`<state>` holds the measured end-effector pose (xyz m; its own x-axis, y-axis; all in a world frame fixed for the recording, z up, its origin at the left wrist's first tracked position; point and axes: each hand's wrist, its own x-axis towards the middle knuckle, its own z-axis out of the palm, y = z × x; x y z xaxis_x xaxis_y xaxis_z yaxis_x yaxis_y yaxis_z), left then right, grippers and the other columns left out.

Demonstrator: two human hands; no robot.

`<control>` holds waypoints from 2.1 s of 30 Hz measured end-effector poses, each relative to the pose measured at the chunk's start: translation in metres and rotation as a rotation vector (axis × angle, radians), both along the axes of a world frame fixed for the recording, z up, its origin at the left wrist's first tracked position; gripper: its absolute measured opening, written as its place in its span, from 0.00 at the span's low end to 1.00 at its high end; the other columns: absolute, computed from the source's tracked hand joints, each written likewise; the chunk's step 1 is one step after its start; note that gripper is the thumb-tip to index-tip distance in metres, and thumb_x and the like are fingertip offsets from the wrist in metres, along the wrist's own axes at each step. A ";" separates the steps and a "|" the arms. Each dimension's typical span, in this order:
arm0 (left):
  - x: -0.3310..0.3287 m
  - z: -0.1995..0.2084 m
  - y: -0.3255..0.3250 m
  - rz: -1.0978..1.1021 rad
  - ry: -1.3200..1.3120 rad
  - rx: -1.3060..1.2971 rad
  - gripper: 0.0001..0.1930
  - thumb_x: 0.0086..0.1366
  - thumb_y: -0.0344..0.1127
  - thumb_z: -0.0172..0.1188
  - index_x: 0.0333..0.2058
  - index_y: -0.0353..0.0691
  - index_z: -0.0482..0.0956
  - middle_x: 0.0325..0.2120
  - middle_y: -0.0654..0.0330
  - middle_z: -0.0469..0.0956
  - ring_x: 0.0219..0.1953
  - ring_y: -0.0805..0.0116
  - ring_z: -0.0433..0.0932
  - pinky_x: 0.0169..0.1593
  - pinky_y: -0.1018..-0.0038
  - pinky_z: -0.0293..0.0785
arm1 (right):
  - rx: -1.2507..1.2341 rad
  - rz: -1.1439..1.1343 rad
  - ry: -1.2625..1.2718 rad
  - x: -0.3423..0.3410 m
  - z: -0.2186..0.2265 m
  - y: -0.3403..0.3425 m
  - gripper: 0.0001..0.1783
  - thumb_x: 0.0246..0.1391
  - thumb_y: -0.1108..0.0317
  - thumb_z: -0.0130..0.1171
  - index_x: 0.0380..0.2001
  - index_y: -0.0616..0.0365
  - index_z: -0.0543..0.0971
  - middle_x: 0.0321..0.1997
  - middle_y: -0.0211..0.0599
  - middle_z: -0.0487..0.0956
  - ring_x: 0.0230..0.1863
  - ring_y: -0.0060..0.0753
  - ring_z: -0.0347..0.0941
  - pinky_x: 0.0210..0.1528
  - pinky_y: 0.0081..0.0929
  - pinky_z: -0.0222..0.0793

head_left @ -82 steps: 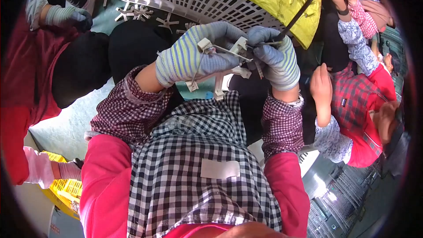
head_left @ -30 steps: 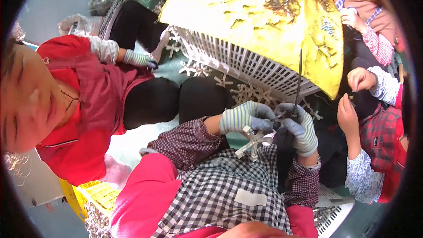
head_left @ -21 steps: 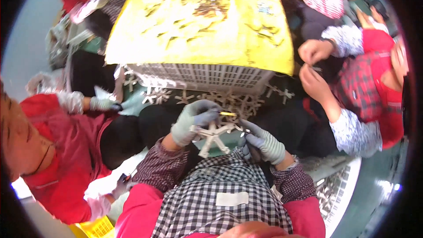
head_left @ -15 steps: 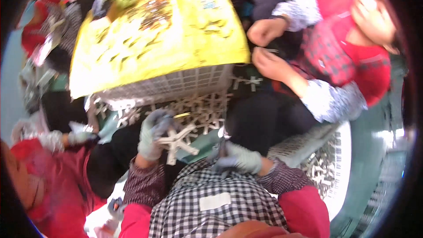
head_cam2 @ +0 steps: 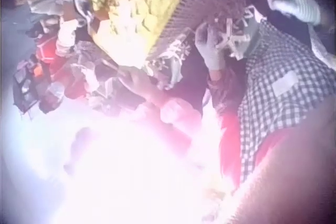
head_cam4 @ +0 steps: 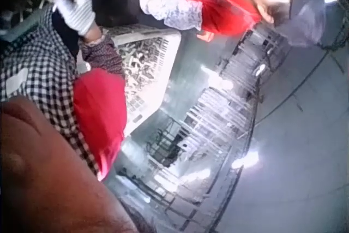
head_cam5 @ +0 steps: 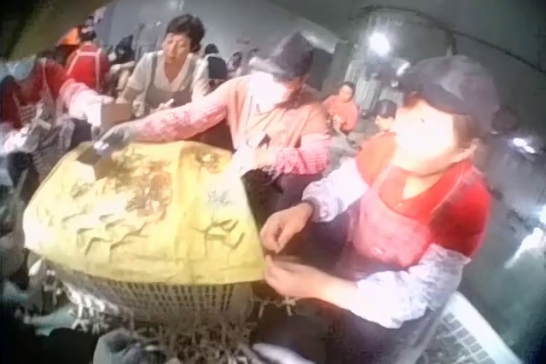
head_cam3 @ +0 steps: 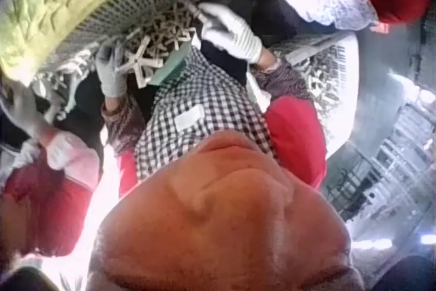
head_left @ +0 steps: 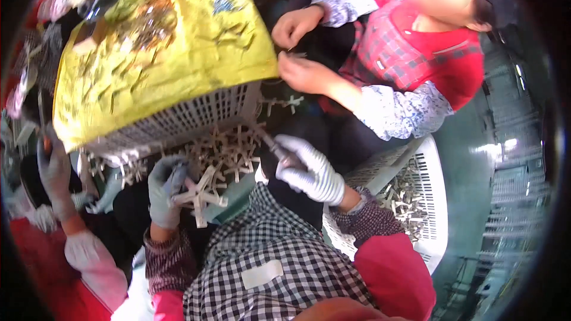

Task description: The person assembles star-shaped plastic components by positioning metal pieces onto their prongs and fastening them with a screwdriver tool.

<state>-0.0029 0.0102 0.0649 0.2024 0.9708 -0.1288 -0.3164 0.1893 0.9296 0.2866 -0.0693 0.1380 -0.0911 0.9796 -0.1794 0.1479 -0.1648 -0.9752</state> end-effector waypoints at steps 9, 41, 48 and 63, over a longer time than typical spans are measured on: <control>-0.005 -0.001 -0.003 -0.157 -0.121 0.049 0.13 0.59 0.30 0.58 0.41 0.31 0.74 0.33 0.59 0.78 0.33 0.75 0.76 0.39 0.80 0.73 | 0.584 0.292 -0.775 0.012 0.084 0.014 0.26 0.28 0.78 0.70 0.38 0.61 0.77 0.34 0.40 0.77 0.33 0.36 0.74 0.35 0.27 0.70; 0.022 -0.007 -0.032 -0.540 0.335 0.030 0.15 0.53 0.36 0.59 0.38 0.32 0.77 0.28 0.60 0.77 0.29 0.76 0.73 0.35 0.77 0.70 | 0.581 0.788 -1.202 0.003 0.137 0.042 0.11 0.33 0.69 0.64 0.28 0.51 0.81 0.28 0.30 0.75 0.24 0.30 0.72 0.22 0.28 0.67; 0.028 -0.023 -0.057 -0.626 0.328 0.166 0.15 0.53 0.36 0.58 0.37 0.32 0.77 0.34 0.52 0.76 0.34 0.66 0.75 0.37 0.73 0.71 | 0.075 0.843 -0.929 0.027 0.106 0.050 0.11 0.44 0.64 0.60 0.33 0.52 0.80 0.26 0.35 0.75 0.26 0.38 0.73 0.28 0.32 0.68; 0.033 -0.039 -0.060 -0.612 0.088 -0.300 0.14 0.59 0.35 0.57 0.41 0.32 0.76 0.25 0.57 0.78 0.23 0.75 0.74 0.28 0.81 0.71 | -0.080 0.626 -0.813 0.022 0.091 0.058 0.17 0.36 0.80 0.62 0.35 0.64 0.76 0.32 0.38 0.74 0.31 0.30 0.74 0.35 0.22 0.68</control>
